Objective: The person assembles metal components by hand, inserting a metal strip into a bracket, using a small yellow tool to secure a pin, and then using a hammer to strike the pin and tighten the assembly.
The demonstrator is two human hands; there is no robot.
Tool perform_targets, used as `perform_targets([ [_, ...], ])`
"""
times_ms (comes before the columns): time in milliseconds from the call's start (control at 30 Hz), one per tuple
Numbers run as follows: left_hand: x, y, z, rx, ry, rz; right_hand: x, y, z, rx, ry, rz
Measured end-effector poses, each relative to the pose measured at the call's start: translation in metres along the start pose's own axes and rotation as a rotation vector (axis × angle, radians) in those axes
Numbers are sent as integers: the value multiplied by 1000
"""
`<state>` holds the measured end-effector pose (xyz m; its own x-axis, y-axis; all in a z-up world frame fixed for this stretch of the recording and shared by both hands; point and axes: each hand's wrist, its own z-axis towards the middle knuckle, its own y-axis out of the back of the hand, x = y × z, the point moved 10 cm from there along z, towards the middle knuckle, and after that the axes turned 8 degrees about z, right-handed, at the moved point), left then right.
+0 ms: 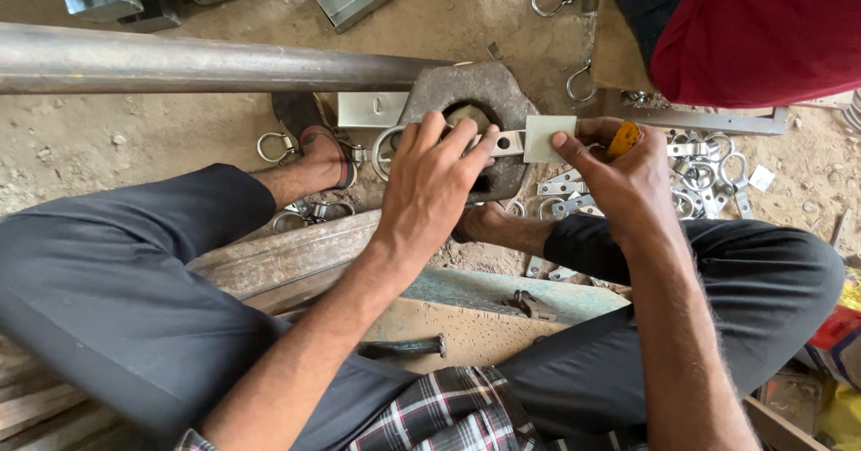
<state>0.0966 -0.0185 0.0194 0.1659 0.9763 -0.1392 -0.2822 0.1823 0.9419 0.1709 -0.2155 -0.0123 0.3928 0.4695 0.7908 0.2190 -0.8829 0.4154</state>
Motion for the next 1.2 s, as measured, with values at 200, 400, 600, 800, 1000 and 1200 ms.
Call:
perform_targets([
  [200, -5, 15, 6, -24, -8, -100, 10, 0, -7, 9, 28, -28],
  [400, -31, 38, 0, 29, -97, -247, 5, -14, -50, 125, -14, 55],
  [600, -18, 21, -13, 67, -105, -207, 0, -23, -57, 76, 190, 279],
  [800, 9, 4, 9, 75, -25, -278, -5, -15, -15, 11, 195, 160],
  [1000, 13, 4, 16, 108, 5, -305, -8, -18, 1, -25, 4, 186],
  [1200, 5, 3, 22, 89, -43, -258, 7, -23, 8, 122, 32, 259],
])
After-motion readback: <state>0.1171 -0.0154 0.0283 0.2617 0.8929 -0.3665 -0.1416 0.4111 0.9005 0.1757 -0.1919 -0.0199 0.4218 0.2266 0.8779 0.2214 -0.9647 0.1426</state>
